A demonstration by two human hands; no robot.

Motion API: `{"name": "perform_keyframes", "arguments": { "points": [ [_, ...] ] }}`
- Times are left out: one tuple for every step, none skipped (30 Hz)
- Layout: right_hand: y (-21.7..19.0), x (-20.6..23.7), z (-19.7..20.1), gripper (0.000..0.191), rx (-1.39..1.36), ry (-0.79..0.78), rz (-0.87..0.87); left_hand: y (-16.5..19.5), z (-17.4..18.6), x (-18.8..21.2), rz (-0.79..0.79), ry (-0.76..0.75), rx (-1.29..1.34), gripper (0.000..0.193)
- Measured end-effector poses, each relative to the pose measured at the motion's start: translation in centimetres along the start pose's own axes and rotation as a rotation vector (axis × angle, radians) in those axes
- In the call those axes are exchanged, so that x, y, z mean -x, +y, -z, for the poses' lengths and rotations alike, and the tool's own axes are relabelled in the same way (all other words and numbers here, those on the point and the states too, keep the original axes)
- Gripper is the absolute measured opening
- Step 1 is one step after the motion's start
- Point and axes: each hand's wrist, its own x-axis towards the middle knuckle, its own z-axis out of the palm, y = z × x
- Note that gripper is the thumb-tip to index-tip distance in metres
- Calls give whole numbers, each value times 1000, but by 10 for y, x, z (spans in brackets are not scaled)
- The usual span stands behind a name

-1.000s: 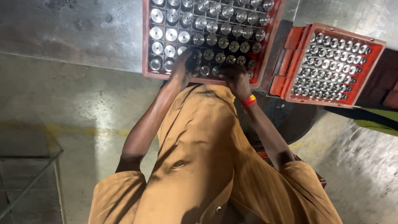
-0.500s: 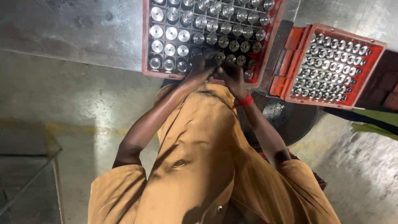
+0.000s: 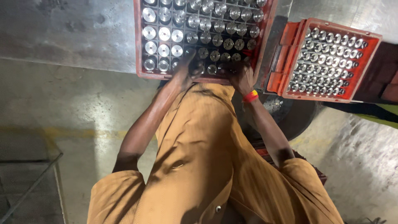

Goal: The person repeatedly picks up small metal caps from a red crate and places them into a grid tray, then uses a cylindrical tool to press them down. The person continues this cycle of filling and compacting the caps throughout the clip.

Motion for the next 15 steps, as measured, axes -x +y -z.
{"name": "perform_keyframes", "arguments": {
  "points": [
    [2, -2, -1, 17, 1, -4, -48, 0, -4, -1, 18, 33, 0, 24],
    [2, -4, -2, 16, 45, -16, -55, 0, -8, -1, 38, 57, -37, 23],
    [2, -5, -1, 15, 90, -27, -58, 1, -12, -2, 53, 80, -74, 23],
    [2, -7, 1, 14, 132, -37, -59, 3, -15, -3, 66, 104, -113, 23],
    [1, -7, 3, 17, 128, -33, -29, 4, -19, -3, 53, 75, -111, 23],
    [-1, -8, 5, 19, 123, -30, -4, 5, -21, -3, 44, 48, -108, 22],
    [-3, -7, 7, 22, 116, -29, 18, 5, -24, -2, 39, 24, -106, 22],
    [-5, -6, 9, 20, 29, -4, -49, 5, -26, -2, 27, 18, -173, 25],
    [-8, -5, 9, 19, -58, 22, -116, 5, -28, -3, 16, 11, -241, 27],
    [-10, -4, 9, 18, -142, 51, -179, 3, -30, -4, 2, 0, -308, 30],
    [-12, -2, 7, 20, -329, 43, -231, 1, -33, -6, 6, -20, -437, 26],
    [-14, 0, 4, 23, -518, 32, -285, -3, -37, -8, 12, -35, -564, 28],
    [-15, 2, 0, 26, -709, 21, -339, -8, -41, -9, 19, -50, -693, 34],
    [-15, 4, -3, 29, -705, -9, -258, -14, -46, -11, 8, -57, -709, 35],
    [-15, 5, -7, 33, -701, -38, -172, -19, -53, -14, -7, -65, -730, 37]
  ]
}}
